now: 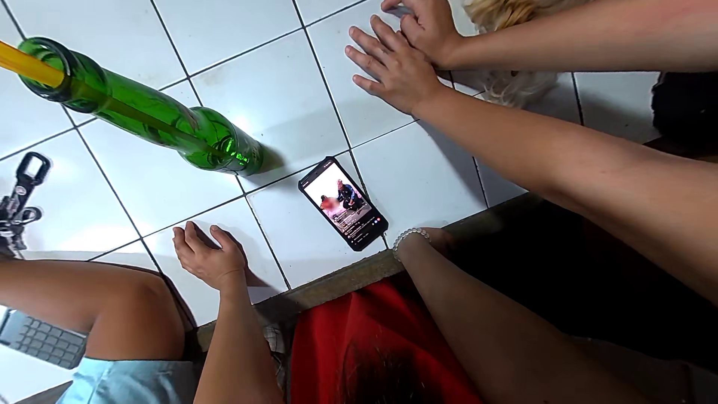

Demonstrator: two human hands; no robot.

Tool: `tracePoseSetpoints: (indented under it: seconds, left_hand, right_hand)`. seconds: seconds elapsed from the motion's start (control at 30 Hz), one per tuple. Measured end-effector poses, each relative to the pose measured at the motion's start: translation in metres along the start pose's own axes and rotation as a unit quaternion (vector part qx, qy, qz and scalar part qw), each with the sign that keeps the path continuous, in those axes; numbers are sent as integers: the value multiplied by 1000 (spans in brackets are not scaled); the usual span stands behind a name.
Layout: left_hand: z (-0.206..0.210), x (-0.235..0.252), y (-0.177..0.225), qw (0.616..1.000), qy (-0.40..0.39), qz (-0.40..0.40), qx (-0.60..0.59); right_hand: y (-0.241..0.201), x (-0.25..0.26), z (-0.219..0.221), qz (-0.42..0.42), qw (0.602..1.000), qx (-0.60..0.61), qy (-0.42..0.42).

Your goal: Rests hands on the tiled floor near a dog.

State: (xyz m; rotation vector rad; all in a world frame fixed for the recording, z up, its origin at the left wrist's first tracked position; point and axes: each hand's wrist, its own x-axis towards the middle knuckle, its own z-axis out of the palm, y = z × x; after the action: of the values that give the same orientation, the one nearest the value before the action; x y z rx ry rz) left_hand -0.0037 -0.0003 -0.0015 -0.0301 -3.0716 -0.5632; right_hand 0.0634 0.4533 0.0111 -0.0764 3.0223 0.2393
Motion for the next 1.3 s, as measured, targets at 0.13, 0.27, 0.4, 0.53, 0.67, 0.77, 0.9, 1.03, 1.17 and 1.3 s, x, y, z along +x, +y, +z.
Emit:
tracePoseSetpoints:
  seconds: [0.13, 0.27, 0.4, 0.53, 0.67, 0.77, 0.9, 1.03, 1.17, 1.3]
  left_hand:
    - [-2, 0, 0, 1000, -9, 2, -2]
    - [-2, 0, 1, 1000, 0, 7, -3]
    - [-2, 0, 2, 1000, 4, 3, -1]
    - [-1, 0, 1, 1000, 8, 4, -2]
    - [0, 0, 1, 1000, 7, 4, 0]
    - [0, 0, 1, 1000, 8, 6, 2]
    - [-1, -1, 1, 1000, 6, 5, 2]
    - [-1, -1, 0, 1000, 3, 4, 2]
    - [-3, 0, 1, 1000, -7, 1, 1]
    - [-1, 0, 0, 1000, -1, 2, -2]
  right_hand:
    - [0, 0, -2, 0, 1000, 30, 3]
    - [0, 0, -2, -1, 1000, 21, -3]
    - [0, 0, -3, -1, 1000, 14, -10]
    - [0, 1, -3, 3, 1000, 18, -16]
    - [0, 1, -3, 4, 1000, 16, -14]
    - [1, 1, -1, 3, 1000, 19, -9]
    - [1, 0, 0, -2, 1000, 22, -6]
    - [0, 1, -1, -4, 1000, 17, -2]
    - [0, 1, -2, -1, 999, 35, 6]
    - [1, 1, 0, -2, 999, 40, 8]
